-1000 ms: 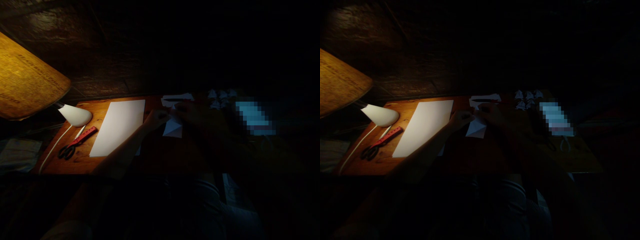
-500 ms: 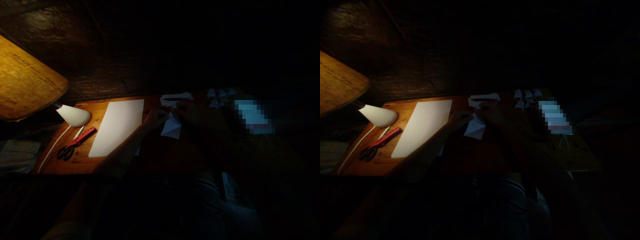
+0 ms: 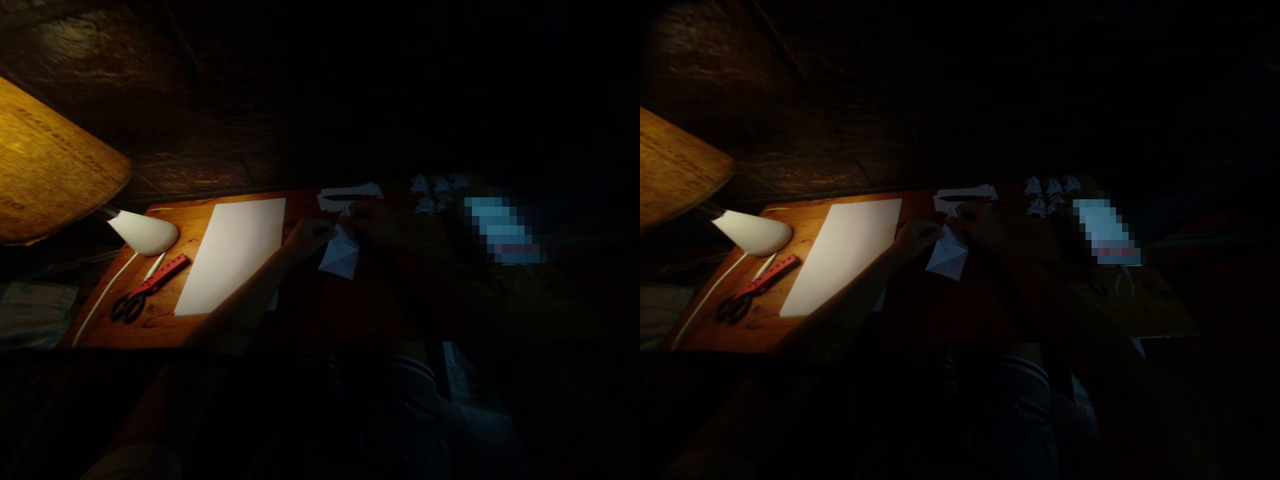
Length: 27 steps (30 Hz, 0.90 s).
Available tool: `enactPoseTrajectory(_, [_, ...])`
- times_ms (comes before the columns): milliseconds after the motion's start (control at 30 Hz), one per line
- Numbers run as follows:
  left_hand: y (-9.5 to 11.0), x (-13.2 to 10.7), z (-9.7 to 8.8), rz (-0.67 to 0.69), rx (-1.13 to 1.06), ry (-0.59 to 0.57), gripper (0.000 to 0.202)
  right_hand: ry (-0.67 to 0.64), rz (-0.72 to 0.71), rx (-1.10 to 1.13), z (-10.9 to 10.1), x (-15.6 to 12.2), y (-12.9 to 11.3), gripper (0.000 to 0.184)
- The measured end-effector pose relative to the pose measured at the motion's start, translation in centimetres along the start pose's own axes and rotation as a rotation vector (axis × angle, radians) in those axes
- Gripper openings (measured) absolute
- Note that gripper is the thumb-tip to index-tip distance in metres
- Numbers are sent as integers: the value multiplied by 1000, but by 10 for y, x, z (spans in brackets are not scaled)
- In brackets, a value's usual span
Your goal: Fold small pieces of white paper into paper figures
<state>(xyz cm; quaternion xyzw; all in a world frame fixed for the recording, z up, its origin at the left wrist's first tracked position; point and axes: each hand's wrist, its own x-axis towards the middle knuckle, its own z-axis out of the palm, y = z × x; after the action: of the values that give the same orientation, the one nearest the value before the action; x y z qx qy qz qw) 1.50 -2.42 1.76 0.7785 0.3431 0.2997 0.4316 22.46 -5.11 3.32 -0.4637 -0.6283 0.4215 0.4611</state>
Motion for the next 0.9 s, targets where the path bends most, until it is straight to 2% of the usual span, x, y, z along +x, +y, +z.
enactPoseTrajectory(367, [-2, 0, 0, -4, -6, 3, 37, 1, 10, 29, -1, 0, -4, 56])
enactPoseTrajectory(667, [0, 4, -3, -51, -135, -89, 39, 79, 19, 85, -1, -1, -1, 28])
enactPoseTrajectory(900, [4, 3, -3, -76, -170, -92, 38, 125, 17, 105, 0, 0, -3, 23])
